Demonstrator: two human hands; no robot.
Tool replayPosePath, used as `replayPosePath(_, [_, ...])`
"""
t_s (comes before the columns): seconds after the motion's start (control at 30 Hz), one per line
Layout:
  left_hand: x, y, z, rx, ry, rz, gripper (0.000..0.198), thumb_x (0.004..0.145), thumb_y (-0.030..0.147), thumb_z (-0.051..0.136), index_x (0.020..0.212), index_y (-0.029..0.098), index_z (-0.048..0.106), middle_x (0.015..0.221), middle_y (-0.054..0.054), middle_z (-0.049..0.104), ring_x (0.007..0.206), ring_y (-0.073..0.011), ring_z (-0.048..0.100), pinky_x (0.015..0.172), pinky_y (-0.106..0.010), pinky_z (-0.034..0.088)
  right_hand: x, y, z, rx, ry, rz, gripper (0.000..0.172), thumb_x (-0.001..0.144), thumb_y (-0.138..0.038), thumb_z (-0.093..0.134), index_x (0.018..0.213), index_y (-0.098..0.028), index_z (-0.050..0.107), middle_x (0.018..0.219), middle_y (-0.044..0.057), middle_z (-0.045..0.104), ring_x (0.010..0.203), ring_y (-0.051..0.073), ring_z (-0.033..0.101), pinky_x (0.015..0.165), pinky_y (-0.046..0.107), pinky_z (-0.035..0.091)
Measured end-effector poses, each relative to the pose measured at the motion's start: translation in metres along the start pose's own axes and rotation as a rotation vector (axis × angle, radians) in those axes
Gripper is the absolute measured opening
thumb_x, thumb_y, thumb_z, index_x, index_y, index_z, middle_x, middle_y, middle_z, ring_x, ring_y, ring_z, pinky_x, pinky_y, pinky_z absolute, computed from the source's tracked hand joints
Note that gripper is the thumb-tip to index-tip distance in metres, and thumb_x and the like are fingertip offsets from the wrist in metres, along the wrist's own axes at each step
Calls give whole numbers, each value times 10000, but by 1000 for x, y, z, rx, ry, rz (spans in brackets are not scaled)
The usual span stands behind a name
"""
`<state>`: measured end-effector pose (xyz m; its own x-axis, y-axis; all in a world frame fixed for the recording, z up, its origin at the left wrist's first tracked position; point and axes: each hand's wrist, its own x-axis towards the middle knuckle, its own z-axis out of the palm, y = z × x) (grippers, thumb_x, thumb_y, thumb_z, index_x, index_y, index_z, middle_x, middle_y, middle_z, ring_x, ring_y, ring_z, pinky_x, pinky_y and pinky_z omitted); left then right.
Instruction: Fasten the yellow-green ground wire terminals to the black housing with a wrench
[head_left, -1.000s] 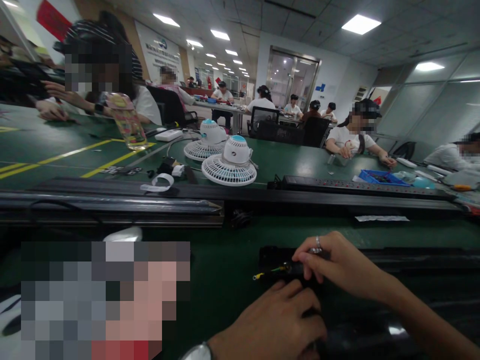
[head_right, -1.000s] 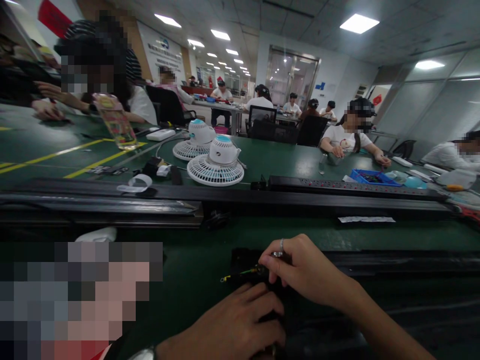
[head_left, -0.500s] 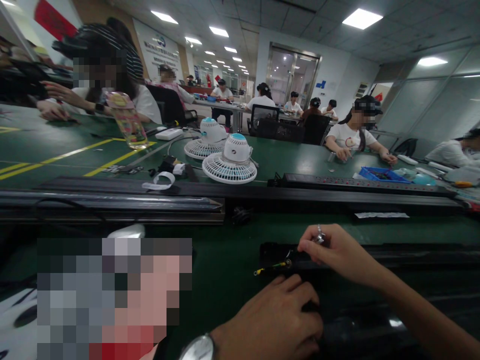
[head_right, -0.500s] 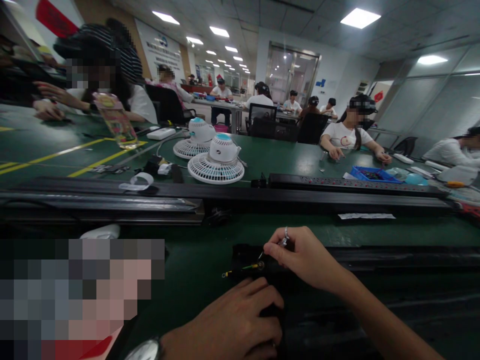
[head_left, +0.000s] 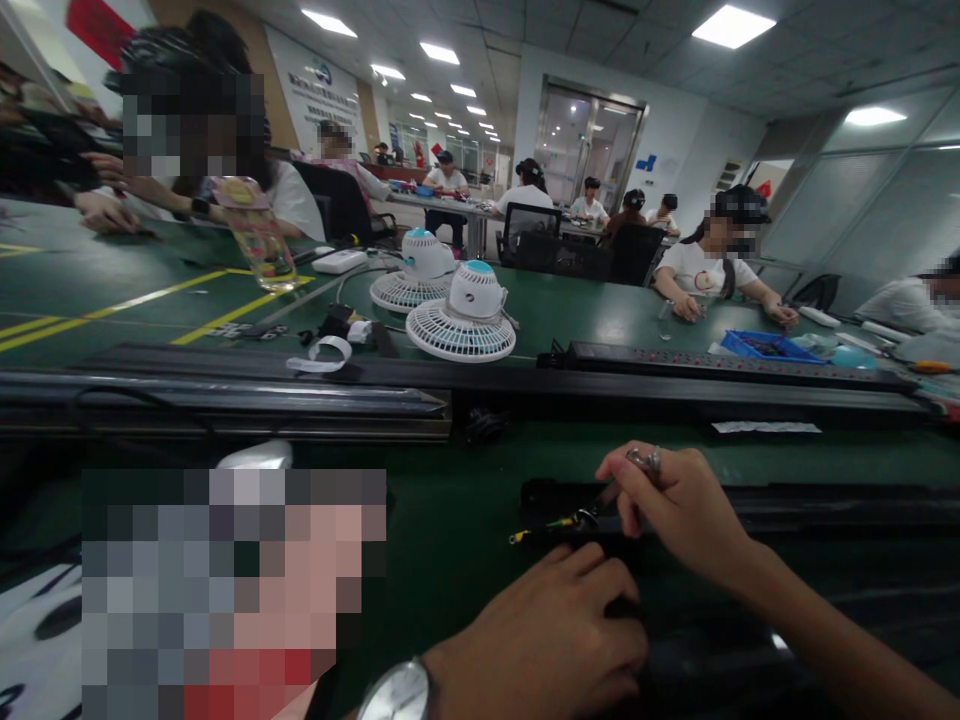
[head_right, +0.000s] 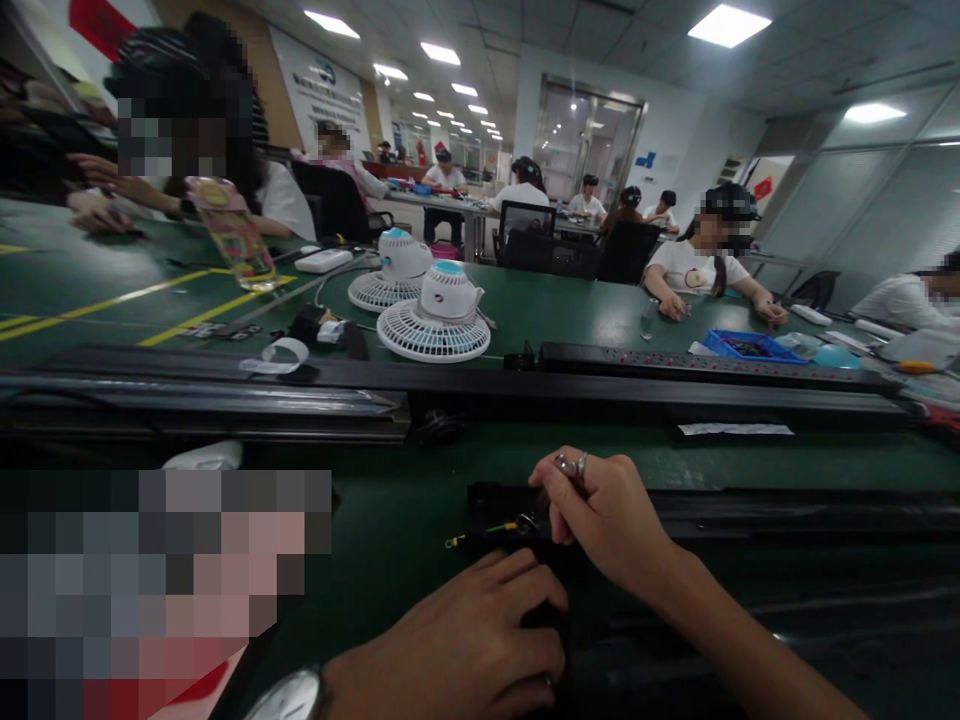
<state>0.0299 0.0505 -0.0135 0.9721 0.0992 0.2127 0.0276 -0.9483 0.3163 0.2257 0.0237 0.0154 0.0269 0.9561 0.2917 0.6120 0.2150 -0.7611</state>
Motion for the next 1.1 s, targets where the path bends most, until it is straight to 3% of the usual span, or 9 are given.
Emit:
replayPosePath(0.2, [1,0,-1,1,16,10,127,886,325,737,945,222,690,1133,-18,642,1039,-217,593,870,-370,482,-1,3,5,-84,-19,-60,270,1022,-281,466,865,-197,669,555,-31,654,514,132,649,542,217,489])
replayPosePath(0.63, [1,4,-1,5,35,-15,119,866,295,761,927,215,698,1131,-34,656,1036,-231,603,886,-387,487,1,9,6,-99,-83,-59,279,1021,-301,479,860,-193,680,563,-31,646,513,132,635,539,225,476])
replayPosePath(0.87, [1,1,-1,-23,30,-18,139,853,299,775,944,227,698,1137,-26,656,1054,-232,603,911,-400,493,4,4,-1,25,-162,-7,247,998,-304,512,847,-192,672,590,-28,643,523,132,632,534,225,486])
replayPosePath(1.1, [1,2,-2,-27,27,-15,123,864,302,761,943,228,702,1142,-23,651,1051,-231,602,921,-407,489,4,3,0,35,-153,3,235,989,-307,521,841,-194,665,589,-29,629,526,133,622,533,232,480])
